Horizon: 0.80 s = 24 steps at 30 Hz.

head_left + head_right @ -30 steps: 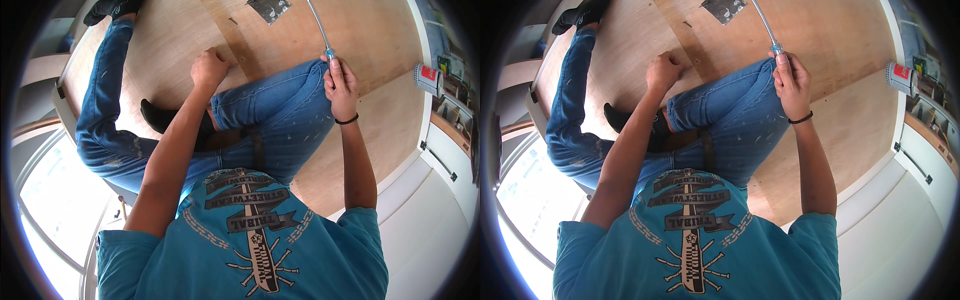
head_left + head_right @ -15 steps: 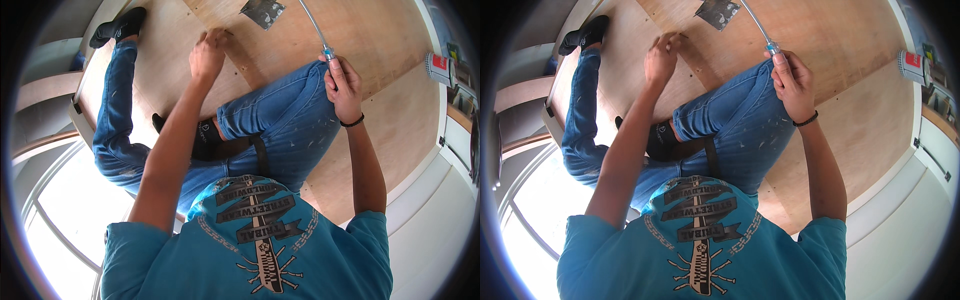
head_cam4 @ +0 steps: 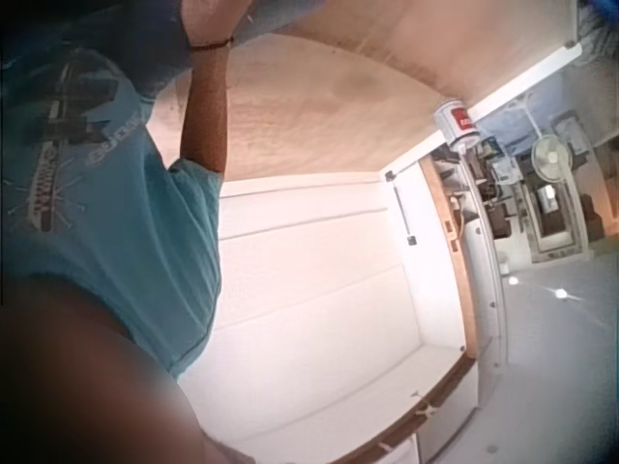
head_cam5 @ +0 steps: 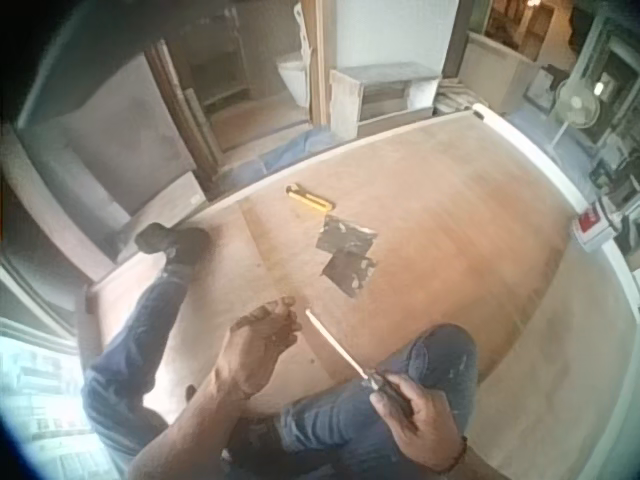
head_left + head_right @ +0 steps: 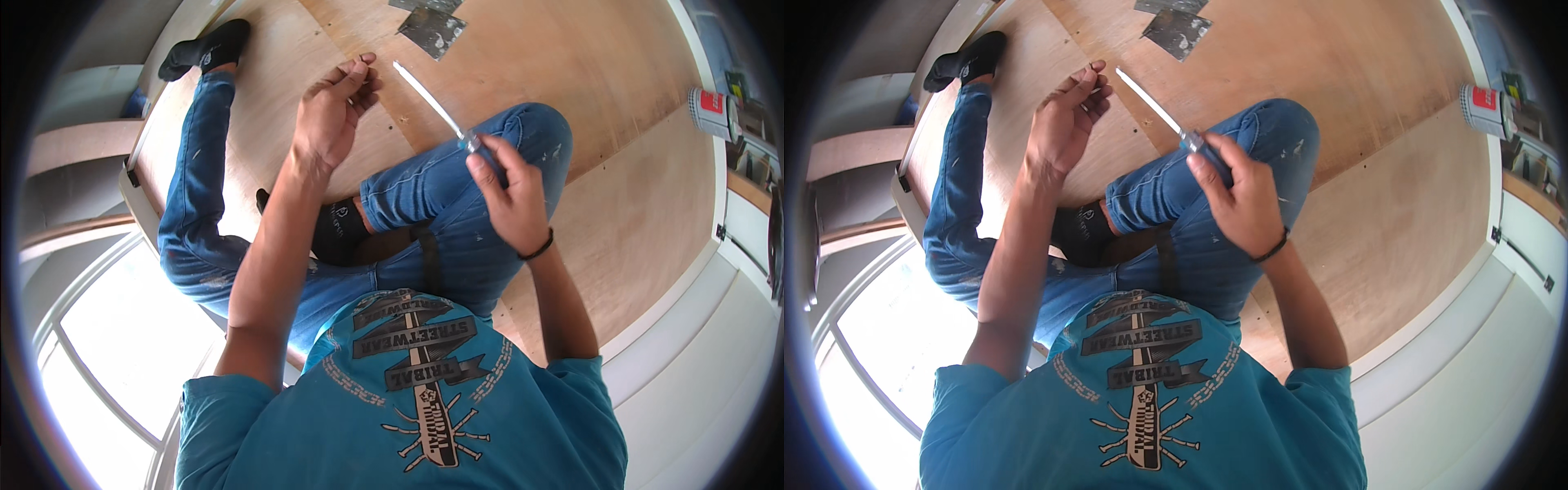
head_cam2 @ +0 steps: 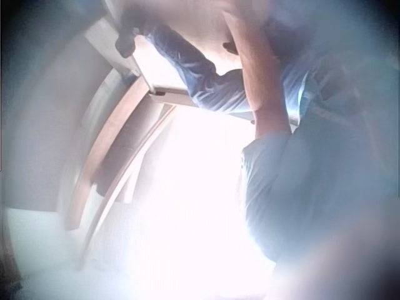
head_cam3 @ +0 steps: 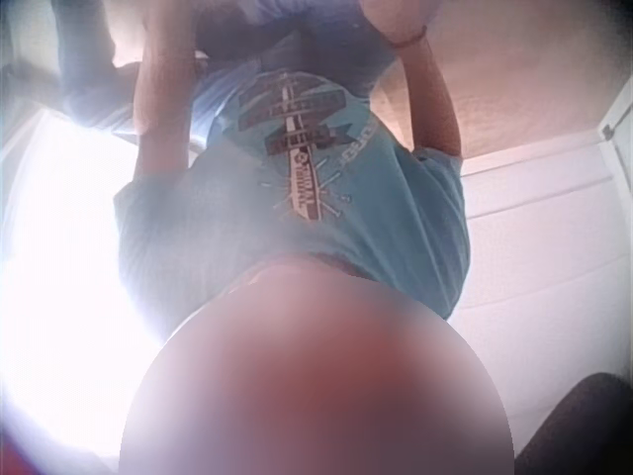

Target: The person sits on the floor and uses a screwdriver to drive screws into a curved wooden structure, securing trim pieces and panels. The person repeatedly positions screws and turns the screwdriver to fasten components.

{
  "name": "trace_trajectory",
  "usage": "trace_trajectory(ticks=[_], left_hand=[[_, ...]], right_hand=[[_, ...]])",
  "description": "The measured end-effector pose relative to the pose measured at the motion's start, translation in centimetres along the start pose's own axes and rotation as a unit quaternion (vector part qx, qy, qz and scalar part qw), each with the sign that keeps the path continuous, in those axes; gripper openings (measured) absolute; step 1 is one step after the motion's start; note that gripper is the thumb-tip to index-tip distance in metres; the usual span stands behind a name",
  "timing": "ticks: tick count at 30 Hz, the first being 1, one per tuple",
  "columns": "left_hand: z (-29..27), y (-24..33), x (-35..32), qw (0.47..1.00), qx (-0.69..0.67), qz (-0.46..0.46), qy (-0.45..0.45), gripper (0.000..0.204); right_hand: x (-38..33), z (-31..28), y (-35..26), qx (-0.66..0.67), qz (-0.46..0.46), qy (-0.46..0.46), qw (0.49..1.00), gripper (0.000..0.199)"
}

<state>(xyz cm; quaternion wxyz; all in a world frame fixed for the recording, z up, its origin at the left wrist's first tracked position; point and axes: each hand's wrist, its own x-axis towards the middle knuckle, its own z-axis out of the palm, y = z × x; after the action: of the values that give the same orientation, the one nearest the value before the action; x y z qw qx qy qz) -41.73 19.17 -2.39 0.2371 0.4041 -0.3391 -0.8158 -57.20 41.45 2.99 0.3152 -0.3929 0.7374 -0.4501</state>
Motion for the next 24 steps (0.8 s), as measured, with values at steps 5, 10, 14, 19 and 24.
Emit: trace_trajectory(ticks=[5,10,14,19,24], left_hand=[[0.8,0.4,-3.9,0.998,-0.06,0.007,0.011,0.024],[0.5,0.7,-5.6,0.996,-0.09,-0.008,-0.017,0.024],[0.0,0.6,-6.2,0.993,-0.103,-0.002,-0.052,0.022],[-0.8,0.1,-6.8,0.99,-0.119,0.002,-0.078,0.021],[-1.0,-1.9,-7.3,0.99,-0.123,-0.017,-0.063,0.024]], right_hand=[[-3.1,2.0,-0.7,-0.026,0.018,-0.024,0.999,0.034],[-4.1,1.9,-2.1,-0.044,0.047,-0.046,0.997,0.034],[-4.8,2.4,-2.6,-0.043,0.004,-0.018,0.999,0.034],[-5.8,3.4,-2.3,-0.079,-0.006,-0.013,0.997,0.033],[-5.4,3.0,-2.8,-0.263,-0.147,0.014,0.954,0.033]])
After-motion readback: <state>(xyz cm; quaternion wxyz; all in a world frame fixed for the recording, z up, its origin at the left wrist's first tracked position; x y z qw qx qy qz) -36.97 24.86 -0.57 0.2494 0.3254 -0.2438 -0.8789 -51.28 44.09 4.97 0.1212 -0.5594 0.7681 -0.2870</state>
